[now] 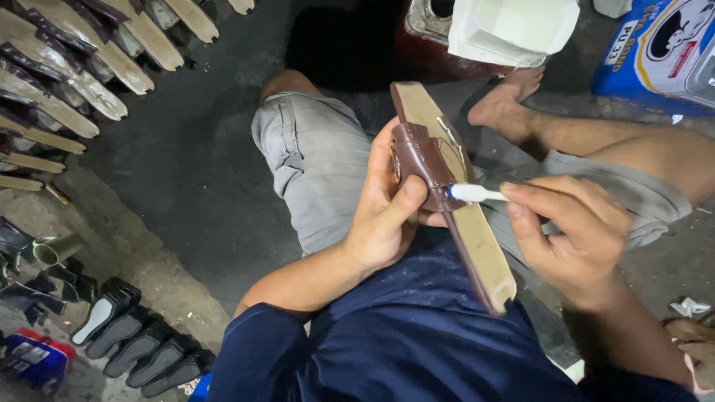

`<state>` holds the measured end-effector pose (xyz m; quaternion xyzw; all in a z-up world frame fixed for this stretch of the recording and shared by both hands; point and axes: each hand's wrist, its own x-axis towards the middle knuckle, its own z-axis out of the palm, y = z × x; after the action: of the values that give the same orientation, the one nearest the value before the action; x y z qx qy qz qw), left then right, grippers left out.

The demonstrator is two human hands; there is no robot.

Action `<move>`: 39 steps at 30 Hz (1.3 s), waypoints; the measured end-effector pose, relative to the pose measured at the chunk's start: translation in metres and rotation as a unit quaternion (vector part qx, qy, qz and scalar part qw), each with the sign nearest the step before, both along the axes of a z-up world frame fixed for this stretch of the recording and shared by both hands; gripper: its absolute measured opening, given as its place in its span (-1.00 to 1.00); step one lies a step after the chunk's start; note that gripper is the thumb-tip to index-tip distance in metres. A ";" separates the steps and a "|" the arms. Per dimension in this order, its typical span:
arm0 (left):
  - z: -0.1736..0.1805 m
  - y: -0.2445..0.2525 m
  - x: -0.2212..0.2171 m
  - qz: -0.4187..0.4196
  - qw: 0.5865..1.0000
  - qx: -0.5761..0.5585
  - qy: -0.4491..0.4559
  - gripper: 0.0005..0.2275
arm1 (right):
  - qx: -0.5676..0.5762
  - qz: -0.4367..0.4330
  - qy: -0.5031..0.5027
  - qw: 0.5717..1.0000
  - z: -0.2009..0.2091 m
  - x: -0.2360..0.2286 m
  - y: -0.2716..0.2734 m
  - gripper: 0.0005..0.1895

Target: The person sits on the floor and uses a toothbrush to apply a brown substance to the edges of a shoe part. They repeatedly dip the toothbrush into a container and brush the substance onto the shoe part, then place it on a rack with other similar parts.

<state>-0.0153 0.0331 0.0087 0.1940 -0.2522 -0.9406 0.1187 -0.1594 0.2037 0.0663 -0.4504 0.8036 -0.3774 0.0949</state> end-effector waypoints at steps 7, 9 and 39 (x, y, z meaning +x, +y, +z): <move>0.000 0.004 -0.005 -0.003 0.999 0.012 -0.052 -0.29 | 0.007 -0.008 0.147 0.989 -0.001 0.006 -0.011 -0.79; -0.001 0.003 -0.006 -0.002 0.998 0.022 -0.057 -0.30 | -0.001 -0.018 0.134 0.991 -0.002 0.007 -0.012 -0.80; 0.005 -0.002 0.002 -0.013 1.000 0.010 -0.013 -0.24 | -0.047 0.022 -0.026 0.998 -0.004 -0.011 0.001 -0.86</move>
<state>-0.0135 0.0308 0.0140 0.2043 -0.2464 -0.9420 0.1007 -0.1700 0.2047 0.0623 -0.4621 0.7723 -0.4237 0.1027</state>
